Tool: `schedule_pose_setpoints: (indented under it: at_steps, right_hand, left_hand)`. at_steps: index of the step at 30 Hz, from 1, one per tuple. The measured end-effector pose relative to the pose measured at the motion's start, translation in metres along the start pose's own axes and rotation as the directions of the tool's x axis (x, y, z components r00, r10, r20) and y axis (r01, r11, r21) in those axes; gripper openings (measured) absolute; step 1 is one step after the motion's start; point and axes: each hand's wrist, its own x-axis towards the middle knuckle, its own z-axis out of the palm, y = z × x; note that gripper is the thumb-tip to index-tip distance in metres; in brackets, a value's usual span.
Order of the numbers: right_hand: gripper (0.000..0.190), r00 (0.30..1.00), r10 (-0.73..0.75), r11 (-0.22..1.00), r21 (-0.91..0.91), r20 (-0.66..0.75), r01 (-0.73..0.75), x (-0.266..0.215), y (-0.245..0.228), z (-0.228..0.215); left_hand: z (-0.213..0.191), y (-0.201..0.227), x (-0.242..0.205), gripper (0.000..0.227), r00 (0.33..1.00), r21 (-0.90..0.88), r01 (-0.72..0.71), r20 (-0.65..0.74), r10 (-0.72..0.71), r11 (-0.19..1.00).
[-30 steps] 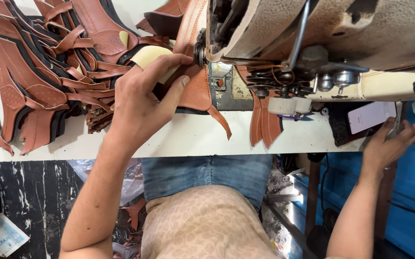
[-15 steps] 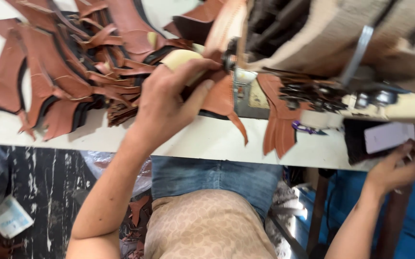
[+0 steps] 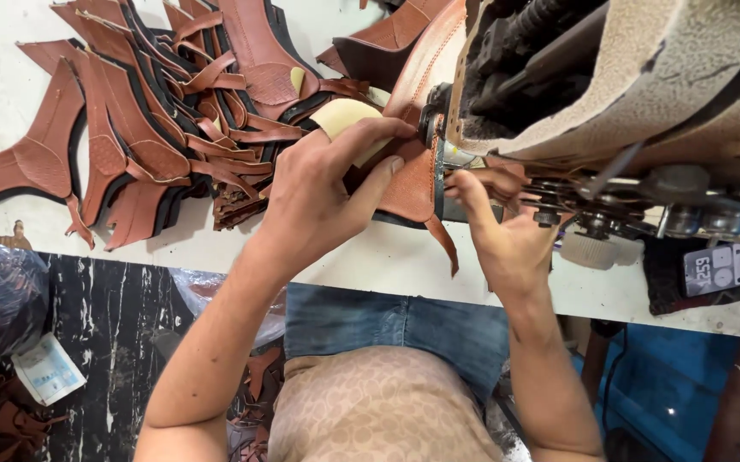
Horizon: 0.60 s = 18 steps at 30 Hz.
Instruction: Stitching leather shoe components using an industrial sewing machine.
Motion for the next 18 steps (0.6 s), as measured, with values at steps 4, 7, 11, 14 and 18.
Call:
schedule_pose_setpoints:
  at_steps: [4, 7, 11, 14, 18]
  right_hand:
    - [0.004, 0.991, 0.130, 0.989, 0.078, -0.023, -0.128, 0.003, 0.010, -0.001]
    - [0.005, 0.986, 0.147, 0.978, 0.158, -0.073, -0.134, 0.001, 0.007, -0.007]
    - [0.006, 0.994, 0.059, 0.994, -0.084, -0.090, -0.067, 0.002, -0.007, -0.013]
    - [0.011, 0.976, 0.180, 0.982, 0.078, -0.125, -0.171, -0.002, 0.022, -0.022]
    - [0.035, 0.763, 0.628, 0.136, 0.943, 0.155, -0.303, -0.019, 0.109, -0.054]
  left_hand:
    - [-0.001, -0.002, 0.002, 0.027, 1.000, -0.031, -0.016, 0.010, 0.017, 0.999]
    - [0.000, -0.001, 0.002, 0.028, 1.000, -0.018, -0.002, 0.023, 0.003, 1.000]
    - [0.000, 0.000, 0.004, 0.027, 1.000, 0.061, -0.002, 0.032, 0.001, 0.998]
    - [0.000, 0.001, 0.006, 0.026, 0.999, -0.009, -0.008, 0.032, 0.009, 1.000]
    - [0.001, -0.001, 0.007, 0.028, 0.997, -0.094, -0.046, 0.052, 0.051, 0.995]
